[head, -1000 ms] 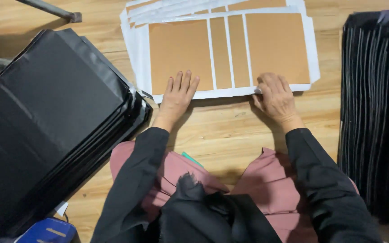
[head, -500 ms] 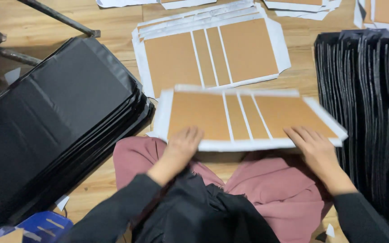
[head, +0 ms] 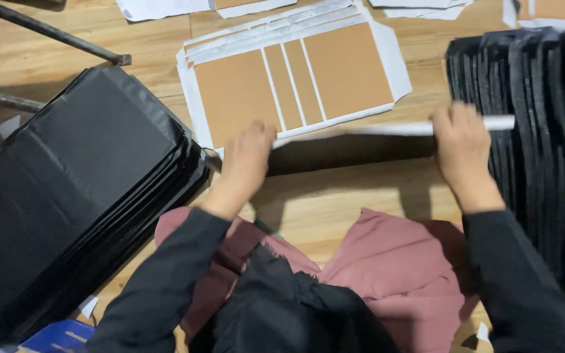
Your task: Folding and stacking black cardboard covers in a print shop finishing area.
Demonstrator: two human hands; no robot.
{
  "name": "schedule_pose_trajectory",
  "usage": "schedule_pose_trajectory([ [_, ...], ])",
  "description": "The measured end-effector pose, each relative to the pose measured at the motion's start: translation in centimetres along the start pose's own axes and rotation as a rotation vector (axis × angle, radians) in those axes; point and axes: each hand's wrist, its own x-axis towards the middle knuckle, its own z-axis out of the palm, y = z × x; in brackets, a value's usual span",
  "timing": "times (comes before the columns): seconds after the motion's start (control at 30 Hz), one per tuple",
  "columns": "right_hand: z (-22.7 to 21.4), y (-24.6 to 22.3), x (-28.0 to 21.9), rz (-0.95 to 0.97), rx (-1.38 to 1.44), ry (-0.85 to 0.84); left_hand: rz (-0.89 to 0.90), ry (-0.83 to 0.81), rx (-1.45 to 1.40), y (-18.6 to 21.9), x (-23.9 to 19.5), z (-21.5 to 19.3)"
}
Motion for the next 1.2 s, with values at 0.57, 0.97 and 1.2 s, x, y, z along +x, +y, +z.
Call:
schedule_pose_trajectory([
  [0.57, 21.3, -1.2, 7.3, -0.271, -0.277, -0.13, -0.259, -0.231, 0.106, -9.1, 8.3, 18.0],
  [0.97, 11.3, -7.8, 5.7, 0.061, 0.436, -0.178, -0.207, -0.127, 0.166, -4.3, 5.8, 11.7],
  [1.2, 0.6, -20.3, -7.5, 0.092, 0.857, -1.054, -0.363, -0.041, -0.195, -1.1, -5.8, 8.9],
])
